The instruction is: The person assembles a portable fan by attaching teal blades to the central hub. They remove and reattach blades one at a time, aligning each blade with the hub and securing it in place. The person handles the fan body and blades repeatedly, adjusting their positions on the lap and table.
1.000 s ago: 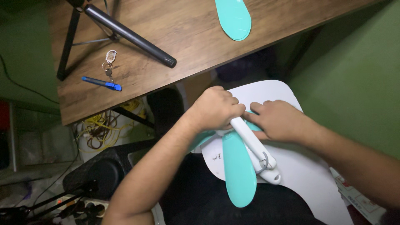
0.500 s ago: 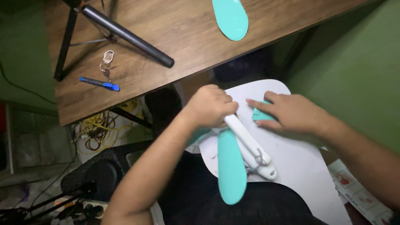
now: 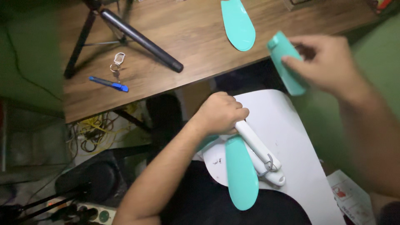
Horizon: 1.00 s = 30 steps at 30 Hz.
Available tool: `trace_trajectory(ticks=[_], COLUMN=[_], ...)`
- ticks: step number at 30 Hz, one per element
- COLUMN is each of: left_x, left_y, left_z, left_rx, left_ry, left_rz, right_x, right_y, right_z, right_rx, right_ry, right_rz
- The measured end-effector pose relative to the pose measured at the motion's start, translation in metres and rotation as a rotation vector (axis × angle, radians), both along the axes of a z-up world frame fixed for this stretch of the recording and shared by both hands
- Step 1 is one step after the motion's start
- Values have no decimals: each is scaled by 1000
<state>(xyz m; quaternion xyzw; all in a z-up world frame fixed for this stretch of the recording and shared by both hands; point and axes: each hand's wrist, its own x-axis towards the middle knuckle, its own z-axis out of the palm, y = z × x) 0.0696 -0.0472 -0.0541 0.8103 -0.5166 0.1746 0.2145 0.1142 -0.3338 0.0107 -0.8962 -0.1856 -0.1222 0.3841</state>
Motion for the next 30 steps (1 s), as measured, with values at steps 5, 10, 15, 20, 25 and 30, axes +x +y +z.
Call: trace_trajectory(ticks=[5,10,15,20,25,30], left_x=[-3,-2,-2,-3,-4,-4], left_y=[2,2,2,-1,-1,-1], left_z=[-3,-6,-11,-15,-14,-11], left_rx=[-23,-21,-32,-70,-45,-49], left_ry=[20,36,44,33,36,49], left_rz=[7,17,10,34,46,39], right_x=[59,122,153,168,176,195], right_y=[20,64,103,131,132,118], right_z=[12,6,-8,-15,-32,-58], right_rx=[-74,-177,-194,-380,-347,-369], right_ry=[-134,-163,-159,-17,2,18], right_rz=[-33,-126,-67,-306,-230,-195])
